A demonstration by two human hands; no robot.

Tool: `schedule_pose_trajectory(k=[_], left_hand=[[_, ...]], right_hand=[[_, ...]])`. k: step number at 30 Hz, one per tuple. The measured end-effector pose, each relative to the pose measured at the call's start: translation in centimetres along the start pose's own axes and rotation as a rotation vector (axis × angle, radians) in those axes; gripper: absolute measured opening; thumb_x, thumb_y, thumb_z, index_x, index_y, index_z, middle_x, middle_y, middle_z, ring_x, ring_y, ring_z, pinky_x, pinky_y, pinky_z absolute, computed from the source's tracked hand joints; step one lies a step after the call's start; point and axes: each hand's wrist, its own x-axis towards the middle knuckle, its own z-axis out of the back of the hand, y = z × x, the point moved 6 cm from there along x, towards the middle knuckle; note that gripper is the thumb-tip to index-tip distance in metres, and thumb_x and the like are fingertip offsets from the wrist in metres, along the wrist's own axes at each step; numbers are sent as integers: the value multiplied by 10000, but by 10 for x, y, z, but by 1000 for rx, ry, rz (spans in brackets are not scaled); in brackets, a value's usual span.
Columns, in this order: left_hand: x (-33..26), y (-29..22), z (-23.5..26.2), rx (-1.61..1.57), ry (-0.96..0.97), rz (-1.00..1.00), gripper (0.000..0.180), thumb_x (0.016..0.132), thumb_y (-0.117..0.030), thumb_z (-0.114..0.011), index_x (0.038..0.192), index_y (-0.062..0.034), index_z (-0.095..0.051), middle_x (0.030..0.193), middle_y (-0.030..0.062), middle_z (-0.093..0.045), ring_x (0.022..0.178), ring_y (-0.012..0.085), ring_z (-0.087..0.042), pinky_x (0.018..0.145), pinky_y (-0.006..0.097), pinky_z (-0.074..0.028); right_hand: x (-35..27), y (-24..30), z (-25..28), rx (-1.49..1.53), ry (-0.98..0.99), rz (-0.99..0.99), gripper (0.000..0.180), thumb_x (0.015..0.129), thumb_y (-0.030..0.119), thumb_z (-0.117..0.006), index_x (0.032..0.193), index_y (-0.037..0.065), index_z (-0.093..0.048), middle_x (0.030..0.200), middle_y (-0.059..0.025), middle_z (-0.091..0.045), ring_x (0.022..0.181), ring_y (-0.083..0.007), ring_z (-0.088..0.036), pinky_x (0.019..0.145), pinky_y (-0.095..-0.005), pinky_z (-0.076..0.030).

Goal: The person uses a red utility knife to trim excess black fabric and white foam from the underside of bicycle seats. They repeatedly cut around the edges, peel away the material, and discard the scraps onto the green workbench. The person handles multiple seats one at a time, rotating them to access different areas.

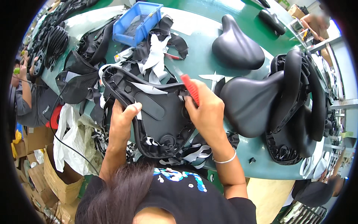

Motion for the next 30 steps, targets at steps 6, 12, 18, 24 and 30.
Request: schedule_pose_trajectory(k=[6,12,18,24,30], left_hand=[[7,-34,-5,947,-234,-603,575,700,-194,-782,1165,-17,-493,1070,125,-530,1005,245,-511,868,360,-414],[12,-39,-123,1239,264,-749,334,794,-386,-663,824,-62,-587,782,88,-617,796,247,-583,726,397,-420],[10,-25,-114,1002,403,-914,199,738,-226,-613,608,-90,-549,608,45,-569,713,230,-528,681,389,-397],[21,-31,-109,871,428,-661,228,765,-219,-587,605,-57,-579,594,65,-553,651,205,-497,628,352,-386],[39,-29,-82,-111,327,-95,173,780,-89,-561,688,16,-662,747,77,-679,569,76,-447,538,228,-364]], right_hand=[[-3,-45,23,625,-13,-519,294,789,23,-609,1080,14,-566,763,-18,-581,614,-45,-504,536,-198,-407],[-7,-8,26,286,182,-346,431,837,103,-674,1218,19,-490,876,-35,-628,702,-55,-547,636,-189,-448],[-23,-22,69,-185,289,68,488,853,77,-631,1321,72,-495,843,-80,-638,589,-159,-577,555,-272,-481],[-19,-13,50,-556,609,196,613,793,81,-649,1369,214,-486,645,-75,-474,534,-253,-544,486,-376,-444],[-102,3,53,-460,383,-88,644,803,48,-652,1404,150,-445,628,-90,-476,473,-261,-517,443,-397,-419]])
